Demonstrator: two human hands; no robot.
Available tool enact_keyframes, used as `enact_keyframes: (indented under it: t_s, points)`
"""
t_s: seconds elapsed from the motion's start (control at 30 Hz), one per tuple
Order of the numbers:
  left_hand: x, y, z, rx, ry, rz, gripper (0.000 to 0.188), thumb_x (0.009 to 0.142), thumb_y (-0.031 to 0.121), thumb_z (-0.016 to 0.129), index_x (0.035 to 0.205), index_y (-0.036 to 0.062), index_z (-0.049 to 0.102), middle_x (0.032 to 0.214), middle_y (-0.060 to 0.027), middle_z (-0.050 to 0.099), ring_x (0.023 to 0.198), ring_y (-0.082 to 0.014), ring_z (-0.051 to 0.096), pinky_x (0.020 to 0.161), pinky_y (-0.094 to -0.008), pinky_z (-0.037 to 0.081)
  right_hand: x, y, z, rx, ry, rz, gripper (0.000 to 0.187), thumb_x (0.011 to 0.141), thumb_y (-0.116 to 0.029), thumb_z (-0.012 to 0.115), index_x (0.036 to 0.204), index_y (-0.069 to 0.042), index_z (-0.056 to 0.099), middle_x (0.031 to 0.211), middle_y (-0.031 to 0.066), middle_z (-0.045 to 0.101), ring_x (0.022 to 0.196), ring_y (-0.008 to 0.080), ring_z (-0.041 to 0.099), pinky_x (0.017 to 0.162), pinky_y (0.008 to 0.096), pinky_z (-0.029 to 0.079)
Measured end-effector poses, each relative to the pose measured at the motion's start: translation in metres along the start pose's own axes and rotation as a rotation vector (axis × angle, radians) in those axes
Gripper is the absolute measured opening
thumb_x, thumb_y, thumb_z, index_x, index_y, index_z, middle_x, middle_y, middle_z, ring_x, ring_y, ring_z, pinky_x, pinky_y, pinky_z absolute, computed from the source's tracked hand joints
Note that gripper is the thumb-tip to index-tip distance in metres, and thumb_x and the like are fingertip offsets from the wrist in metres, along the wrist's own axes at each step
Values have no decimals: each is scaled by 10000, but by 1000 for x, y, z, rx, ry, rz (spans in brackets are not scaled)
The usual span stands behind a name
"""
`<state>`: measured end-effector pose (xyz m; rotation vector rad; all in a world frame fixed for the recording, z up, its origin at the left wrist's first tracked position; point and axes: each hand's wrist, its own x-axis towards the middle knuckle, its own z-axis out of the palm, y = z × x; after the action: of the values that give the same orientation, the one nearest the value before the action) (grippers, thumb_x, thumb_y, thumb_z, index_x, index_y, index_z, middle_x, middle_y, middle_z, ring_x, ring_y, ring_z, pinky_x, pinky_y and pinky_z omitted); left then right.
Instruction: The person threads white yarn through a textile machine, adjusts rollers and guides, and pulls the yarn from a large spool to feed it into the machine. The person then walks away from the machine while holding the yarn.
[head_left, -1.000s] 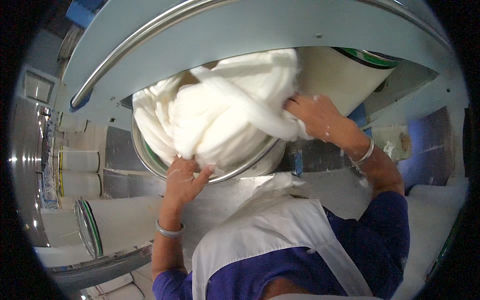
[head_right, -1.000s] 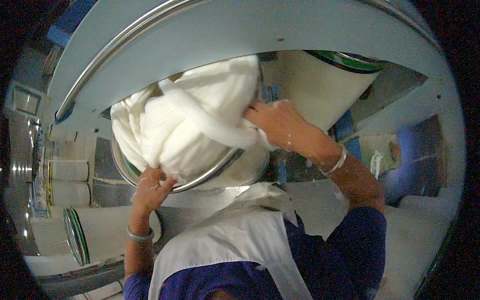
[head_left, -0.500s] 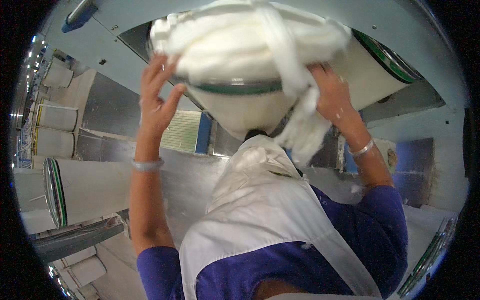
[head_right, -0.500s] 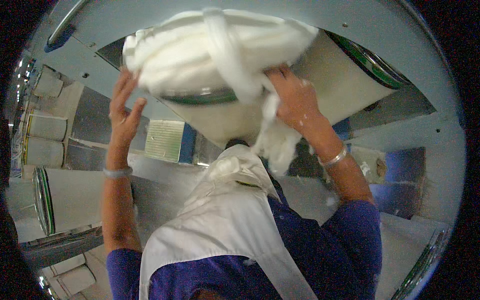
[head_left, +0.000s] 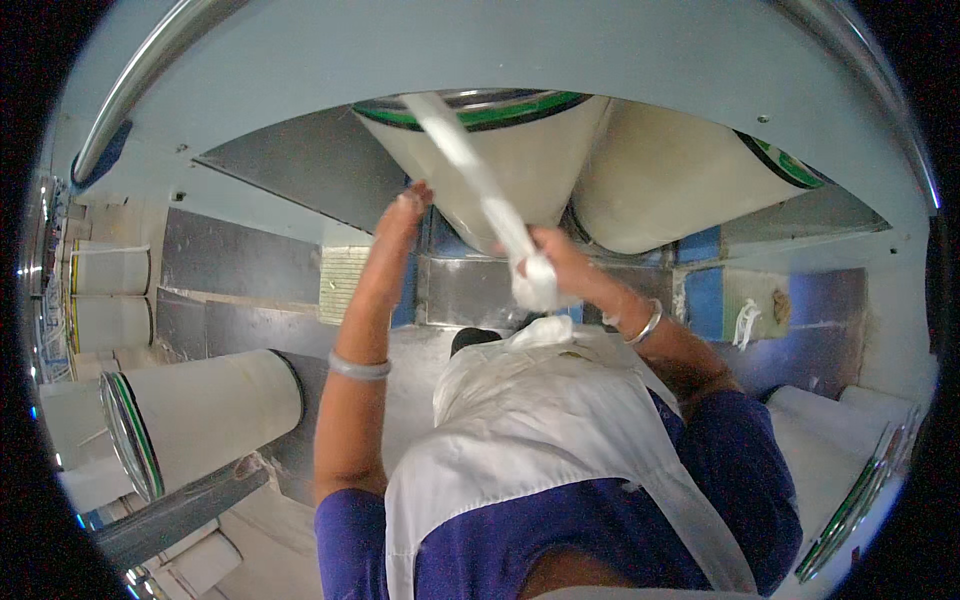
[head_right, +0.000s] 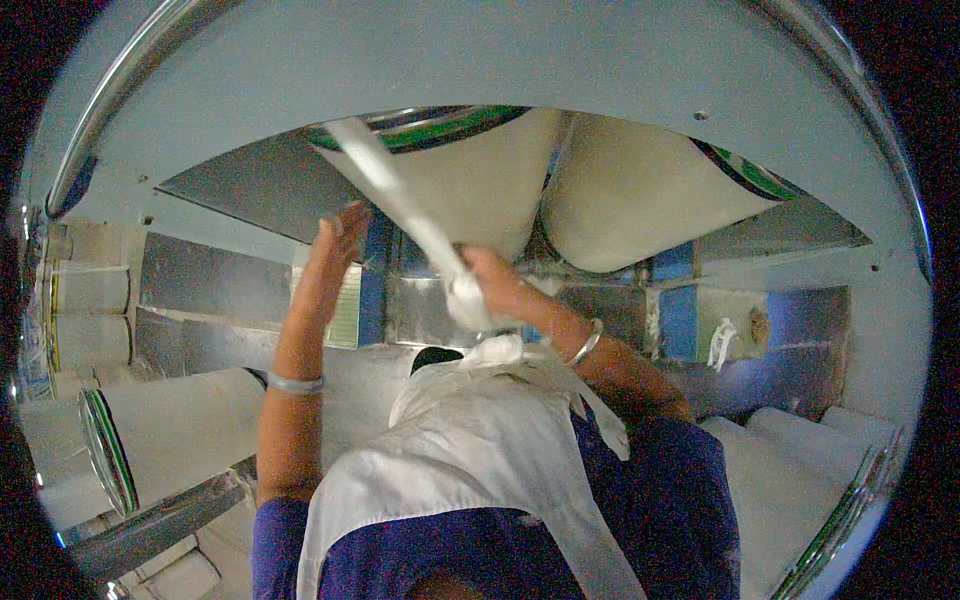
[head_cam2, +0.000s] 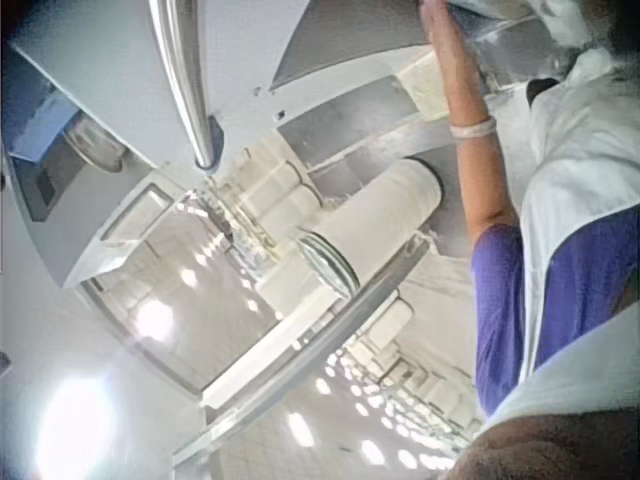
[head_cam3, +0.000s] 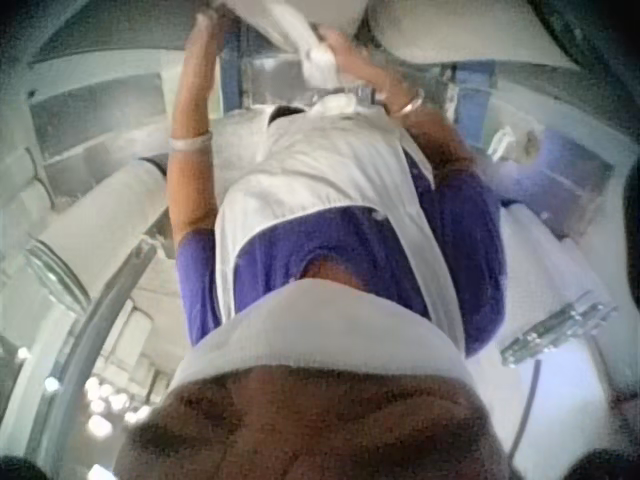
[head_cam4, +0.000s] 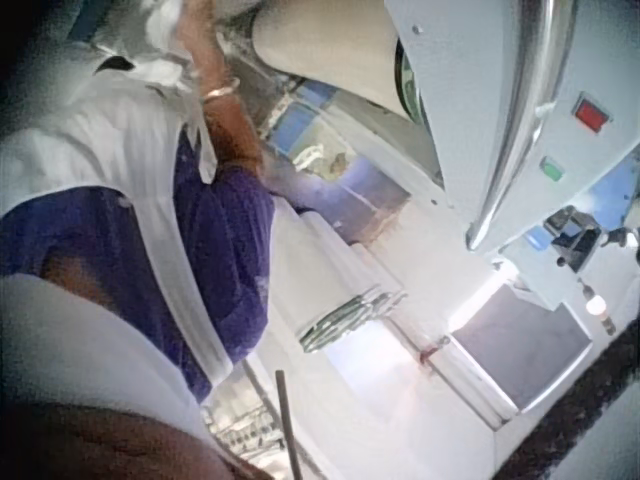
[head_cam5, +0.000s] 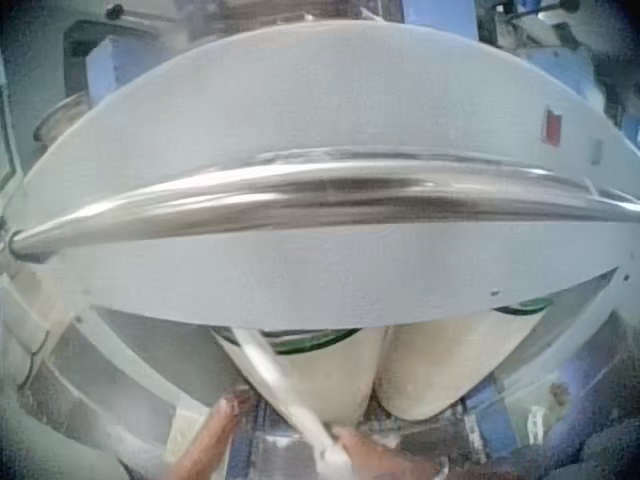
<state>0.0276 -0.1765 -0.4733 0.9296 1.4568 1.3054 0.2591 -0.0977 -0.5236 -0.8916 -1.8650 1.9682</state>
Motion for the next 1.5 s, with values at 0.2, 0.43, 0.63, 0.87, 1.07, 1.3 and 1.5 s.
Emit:
enact_keyframes:
  t_s: [0.2,0.43,0.63,0.87,1.07,1.3,1.5]
  points:
    - [16,27,44,-359,-243,-53,548,945,519,447,1126,11,544,704,-76,588,822,-251,636,949,-421,434,5,10,26,-118,-269,-137,234,763,-118,662,977,-25,647,873,88,674,820,195,636,755,363,495]
    - [33,32,-18,-502,-75,129,308,946,369,537,860,75,565,690,-47,540,723,-214,543,1001,-530,403,-118,84,-80,-767,101,120,206,775,-190,639,913,-41,674,878,161,678,785,282,641,759,412,481]
    - [-16,15,-3,1007,-500,-26,635,724,344,796,1222,16,577,1218,-163,603,1152,-274,553,998,-389,404,-212,14,-141,-466,412,52,173,830,-217,648,910,-66,677,842,91,691,772,184,654,713,345,512]
    - [-59,-4,151,-163,-761,157,805,749,176,768,1416,43,338,1362,-88,471,1186,-212,498,972,-336,410,-154,-127,-42,-815,-17,-383,438,842,-119,554,1255,4,478,1035,229,597,992,351,607,822,461,487]
    - [-59,38,115,1,-522,-160,230,741,-22,641,965,29,660,885,-1,669,807,-95,616,751,-256,499,-257,-255,-129,-1342,886,-978,569,748,-242,702,1262,-88,511,1075,158,630,950,318,616,875,425,476]
    - [-62,53,115,-109,-623,-43,270,737,-33,662,998,35,657,929,-14,681,833,-101,622,772,-265,494,-249,-300,-183,-1616,1149,-447,623,700,-116,704,1292,-93,512,750,101,630,755,296,614,737,441,469]
    - [-65,35,114,73,-607,-63,483,895,205,614,1341,61,499,1125,-185,640,1087,-334,606,1046,-441,368,-243,-291,-200,-1684,1179,-349,672,678,-40,653,1322,-87,469,754,161,638,724,352,627,665,459,494]
